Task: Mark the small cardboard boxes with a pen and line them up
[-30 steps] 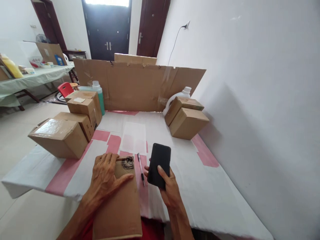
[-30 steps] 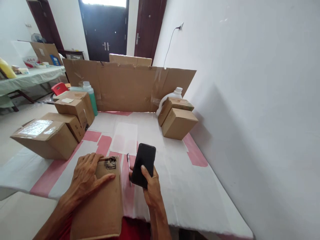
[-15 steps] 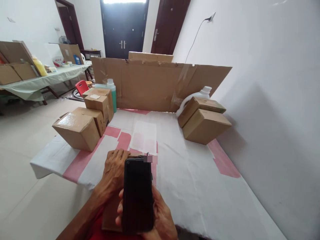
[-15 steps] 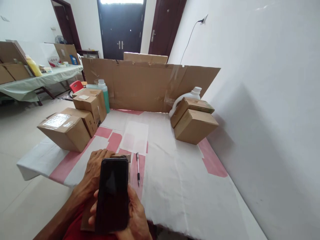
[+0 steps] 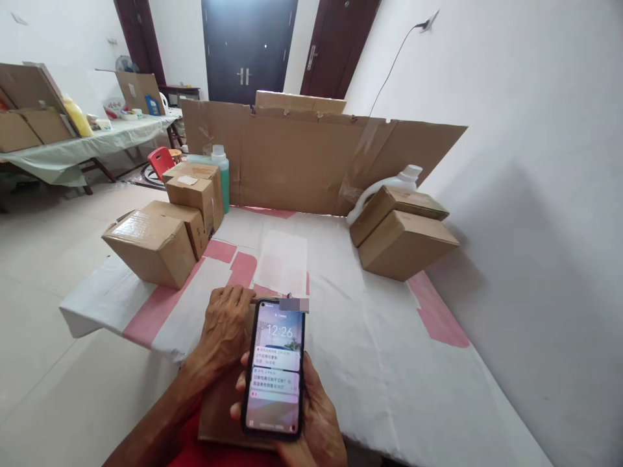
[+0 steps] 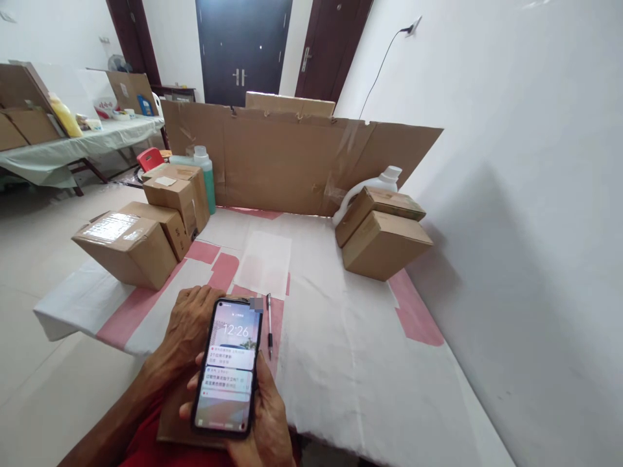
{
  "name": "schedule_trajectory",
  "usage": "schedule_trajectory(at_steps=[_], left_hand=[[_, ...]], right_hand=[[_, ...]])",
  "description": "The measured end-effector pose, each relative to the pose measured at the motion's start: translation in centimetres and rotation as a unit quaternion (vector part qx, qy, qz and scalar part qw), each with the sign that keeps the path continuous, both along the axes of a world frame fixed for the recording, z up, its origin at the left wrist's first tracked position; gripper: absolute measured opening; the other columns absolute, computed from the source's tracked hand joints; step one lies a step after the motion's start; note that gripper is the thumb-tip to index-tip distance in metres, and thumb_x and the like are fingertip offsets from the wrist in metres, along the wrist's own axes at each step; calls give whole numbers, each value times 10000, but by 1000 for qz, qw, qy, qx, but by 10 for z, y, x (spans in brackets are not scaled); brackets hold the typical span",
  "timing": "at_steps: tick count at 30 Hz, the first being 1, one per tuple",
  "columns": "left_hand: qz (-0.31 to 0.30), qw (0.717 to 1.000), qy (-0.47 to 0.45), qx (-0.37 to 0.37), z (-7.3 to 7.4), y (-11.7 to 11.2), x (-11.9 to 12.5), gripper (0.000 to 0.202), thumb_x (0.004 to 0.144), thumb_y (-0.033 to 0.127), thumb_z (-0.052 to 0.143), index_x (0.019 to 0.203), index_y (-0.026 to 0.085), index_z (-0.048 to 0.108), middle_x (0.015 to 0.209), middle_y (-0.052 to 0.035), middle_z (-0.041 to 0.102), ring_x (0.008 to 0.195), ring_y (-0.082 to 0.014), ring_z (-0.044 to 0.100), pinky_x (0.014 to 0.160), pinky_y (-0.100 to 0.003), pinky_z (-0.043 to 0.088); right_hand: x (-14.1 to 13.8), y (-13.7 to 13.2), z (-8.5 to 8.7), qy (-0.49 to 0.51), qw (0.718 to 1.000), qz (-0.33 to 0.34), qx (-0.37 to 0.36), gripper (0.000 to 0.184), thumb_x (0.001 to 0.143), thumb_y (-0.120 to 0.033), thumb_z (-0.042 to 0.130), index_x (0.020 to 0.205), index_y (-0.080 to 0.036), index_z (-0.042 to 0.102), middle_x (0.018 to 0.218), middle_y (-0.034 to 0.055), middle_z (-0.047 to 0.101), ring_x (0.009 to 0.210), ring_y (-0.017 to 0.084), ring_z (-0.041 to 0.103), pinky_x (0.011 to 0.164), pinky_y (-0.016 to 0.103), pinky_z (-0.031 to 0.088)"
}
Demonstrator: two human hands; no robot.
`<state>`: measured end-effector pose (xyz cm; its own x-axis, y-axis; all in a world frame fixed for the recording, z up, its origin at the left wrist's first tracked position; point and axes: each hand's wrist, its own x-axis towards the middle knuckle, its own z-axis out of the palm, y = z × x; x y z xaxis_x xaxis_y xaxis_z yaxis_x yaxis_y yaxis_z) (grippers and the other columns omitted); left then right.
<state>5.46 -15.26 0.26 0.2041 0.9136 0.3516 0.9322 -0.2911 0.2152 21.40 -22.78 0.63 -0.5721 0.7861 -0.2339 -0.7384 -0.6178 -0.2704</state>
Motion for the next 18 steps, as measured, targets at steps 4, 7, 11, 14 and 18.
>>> schedule_trajectory(at_steps=[4, 7, 11, 14, 18], left_hand=[[0, 1000, -10, 6, 2, 0, 1, 128, 946, 167, 566, 1050, 181, 639, 974, -78, 674, 928, -276, 593, 890, -419, 405], [-1, 1000, -16, 11, 4, -1, 3, 134, 935, 184, 553, 1041, 179, 636, 976, -89, 679, 933, -284, 600, 892, -428, 408], [1, 1000, -21, -1, 5, -2, 2, 171, 921, 246, 573, 1069, 178, 626, 991, -88, 680, 943, -293, 602, 897, -440, 412], [-8, 999, -34, -13, 7, -2, 1, 285, 902, 410, 653, 1060, 175, 618, 1010, -88, 671, 958, -303, 601, 904, -450, 419], [-5, 999, -39, -7, 8, -2, 0, 505, 867, 646, 680, 1046, 178, 613, 1022, -90, 662, 985, -312, 596, 911, -455, 431]], right_hand=[[1, 0, 3, -12, 1000, -3, 7, 526, 917, -567, 672, 1201, -133, 758, 1157, 133, 790, 924, 282, 757, 793, 447, 617], [2, -2, 4, -28, 1000, -10, 5, 528, 884, -565, 711, 1173, -127, 770, 1141, 141, 793, 900, 286, 763, 796, 433, 609], [6, -4, 7, -54, 998, -28, -6, 523, 866, -554, 736, 1171, -131, 770, 1152, 151, 791, 910, 293, 764, 824, 449, 604], [16, 3, 8, -102, 993, -53, -5, 586, 853, -623, 737, 1191, -145, 761, 1149, 148, 791, 906, 292, 766, 832, 466, 608], [44, 33, -11, -241, 958, -157, 8, 637, 814, -708, 730, 1117, -150, 774, 1022, 125, 809, 875, 280, 767, 870, 470, 603]])
